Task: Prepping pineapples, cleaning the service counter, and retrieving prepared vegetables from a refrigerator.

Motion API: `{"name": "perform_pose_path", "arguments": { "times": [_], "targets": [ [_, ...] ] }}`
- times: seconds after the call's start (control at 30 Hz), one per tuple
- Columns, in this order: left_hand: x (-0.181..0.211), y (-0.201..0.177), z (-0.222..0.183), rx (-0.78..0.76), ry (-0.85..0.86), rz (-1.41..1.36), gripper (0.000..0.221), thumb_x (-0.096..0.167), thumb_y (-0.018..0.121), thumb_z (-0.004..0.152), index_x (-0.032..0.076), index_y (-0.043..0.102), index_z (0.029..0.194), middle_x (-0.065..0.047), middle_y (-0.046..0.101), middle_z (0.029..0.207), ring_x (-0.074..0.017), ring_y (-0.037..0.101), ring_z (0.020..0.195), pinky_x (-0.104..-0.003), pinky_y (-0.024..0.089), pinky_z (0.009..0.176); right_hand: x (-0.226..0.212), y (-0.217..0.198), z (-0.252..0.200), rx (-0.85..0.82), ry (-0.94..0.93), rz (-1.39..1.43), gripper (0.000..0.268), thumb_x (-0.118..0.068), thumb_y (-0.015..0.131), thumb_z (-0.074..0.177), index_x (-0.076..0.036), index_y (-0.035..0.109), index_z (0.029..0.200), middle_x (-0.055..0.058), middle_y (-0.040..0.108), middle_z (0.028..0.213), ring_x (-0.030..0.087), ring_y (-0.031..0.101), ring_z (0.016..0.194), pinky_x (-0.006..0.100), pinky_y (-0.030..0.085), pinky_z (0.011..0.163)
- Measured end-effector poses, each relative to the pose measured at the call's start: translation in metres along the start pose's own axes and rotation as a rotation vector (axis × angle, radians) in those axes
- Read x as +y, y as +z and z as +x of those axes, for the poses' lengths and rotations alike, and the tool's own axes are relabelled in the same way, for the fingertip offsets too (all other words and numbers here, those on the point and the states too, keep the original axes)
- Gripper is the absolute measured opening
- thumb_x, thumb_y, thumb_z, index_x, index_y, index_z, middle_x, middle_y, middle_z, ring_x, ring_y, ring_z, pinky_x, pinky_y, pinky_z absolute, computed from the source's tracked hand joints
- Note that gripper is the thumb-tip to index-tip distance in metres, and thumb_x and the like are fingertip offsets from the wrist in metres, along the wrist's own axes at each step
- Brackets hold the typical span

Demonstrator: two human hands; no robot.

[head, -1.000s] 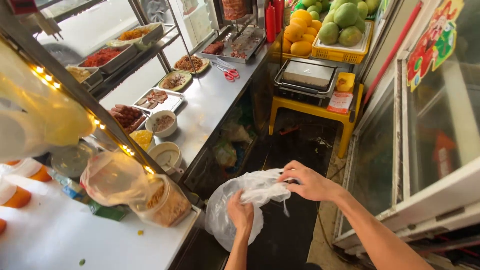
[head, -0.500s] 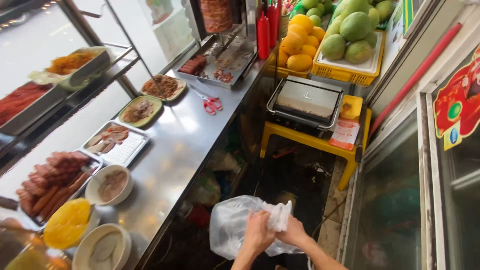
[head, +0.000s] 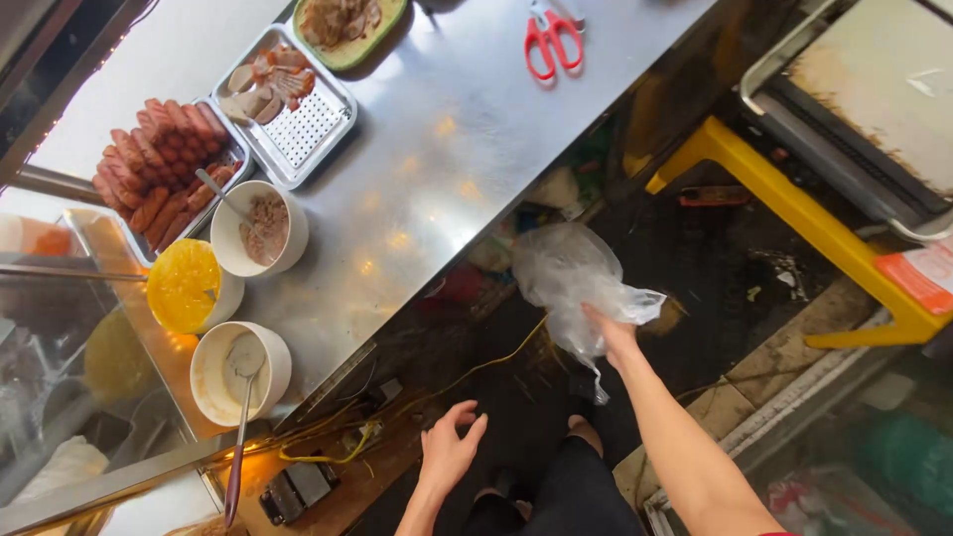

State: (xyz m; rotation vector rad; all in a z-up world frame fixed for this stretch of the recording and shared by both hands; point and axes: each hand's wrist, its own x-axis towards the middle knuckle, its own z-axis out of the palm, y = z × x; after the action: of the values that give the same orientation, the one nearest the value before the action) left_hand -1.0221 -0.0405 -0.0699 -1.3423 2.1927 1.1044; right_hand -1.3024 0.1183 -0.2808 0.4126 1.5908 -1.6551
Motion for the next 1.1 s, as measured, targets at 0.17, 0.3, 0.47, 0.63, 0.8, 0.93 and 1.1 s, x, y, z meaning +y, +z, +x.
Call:
{"name": "perform_pose_path", "arguments": {
  "times": [0.17,0.3,0.47,0.63,0.8,0.93,1.1],
  "targets": [
    [-0.024,0.016,-0.007,-0.071,-0.285,-0.109,0.052,0.044,0.069,0.09,0.017,0.066,0.134,-0.006,0.08,0.117,-0.0234,0.071,0.117,-0.042,0.046,0.112,0.002,0.163,0.103,-0.525,0.13,0.145,0.053,-0.022,0.077,0.094,-0.006,0.06,0.142,0.007,0.063,0.137,0.021,0.058,0.124,0.042,0.047,0.1],
    [-0.024,0.033,-0.009,-0.128,-0.329,-0.298,0.052,0.037,0.069,0.091,0.016,0.062,0.138,-0.007,0.079,0.114,-0.0202,0.074,0.112,-0.034,0.056,0.1,0.026,0.231,0.133,-0.488,0.187,0.219,0.049,-0.015,0.06,0.097,-0.007,0.047,0.144,0.017,0.067,0.127,0.03,0.072,0.102,0.046,0.062,0.081],
    [0.014,0.013,-0.019,0.004,-0.211,-0.491,0.05,0.034,0.067,0.093,0.014,0.061,0.138,-0.006,0.077,0.114,-0.0187,0.074,0.109,-0.034,0.058,0.096,0.083,0.205,0.108,-0.33,0.305,0.106,0.051,-0.01,0.043,0.098,-0.018,0.042,0.148,0.018,0.071,0.125,0.03,0.077,0.097,0.045,0.062,0.08],
    [0.019,-0.022,-0.072,0.273,0.229,-0.461,0.041,0.028,0.064,0.099,0.01,0.066,0.135,-0.009,0.075,0.114,-0.0239,0.074,0.103,-0.036,0.059,0.09,0.094,0.168,-0.008,-0.637,0.509,-0.589,0.05,-0.034,0.054,0.1,-0.019,0.055,0.147,0.007,0.069,0.133,0.024,0.069,0.116,0.041,0.057,0.096],
    [-0.015,-0.056,-0.159,1.0,0.58,-0.334,0.039,0.019,0.072,0.1,0.006,0.063,0.136,-0.013,0.072,0.122,-0.0304,0.071,0.11,-0.044,0.056,0.1,0.073,0.214,-0.206,-1.212,0.564,-0.694,0.057,-0.034,0.059,0.097,-0.012,0.051,0.149,0.014,0.064,0.139,0.026,0.068,0.117,0.043,0.057,0.097],
    [-0.079,-0.07,-0.23,1.317,0.591,-0.309,0.045,0.015,0.07,0.101,0.004,0.057,0.143,-0.018,0.061,0.141,-0.0367,0.063,0.127,-0.048,0.051,0.109,0.107,0.264,-0.336,-1.701,0.575,-0.69,0.062,-0.036,0.061,0.094,-0.012,0.045,0.149,0.015,0.062,0.139,0.025,0.068,0.12,0.042,0.056,0.101],
    [-0.218,-0.072,-0.34,1.595,0.339,-0.391,0.043,0.015,0.067,0.102,0.002,0.056,0.141,-0.019,0.06,0.142,-0.038,0.061,0.13,-0.045,0.05,0.11,0.193,0.36,-0.489,-1.866,0.352,-0.789,0.055,-0.032,0.062,0.097,-0.007,0.052,0.146,0.012,0.067,0.123,0.022,0.069,0.105,0.037,0.057,0.093]
  ]
}}
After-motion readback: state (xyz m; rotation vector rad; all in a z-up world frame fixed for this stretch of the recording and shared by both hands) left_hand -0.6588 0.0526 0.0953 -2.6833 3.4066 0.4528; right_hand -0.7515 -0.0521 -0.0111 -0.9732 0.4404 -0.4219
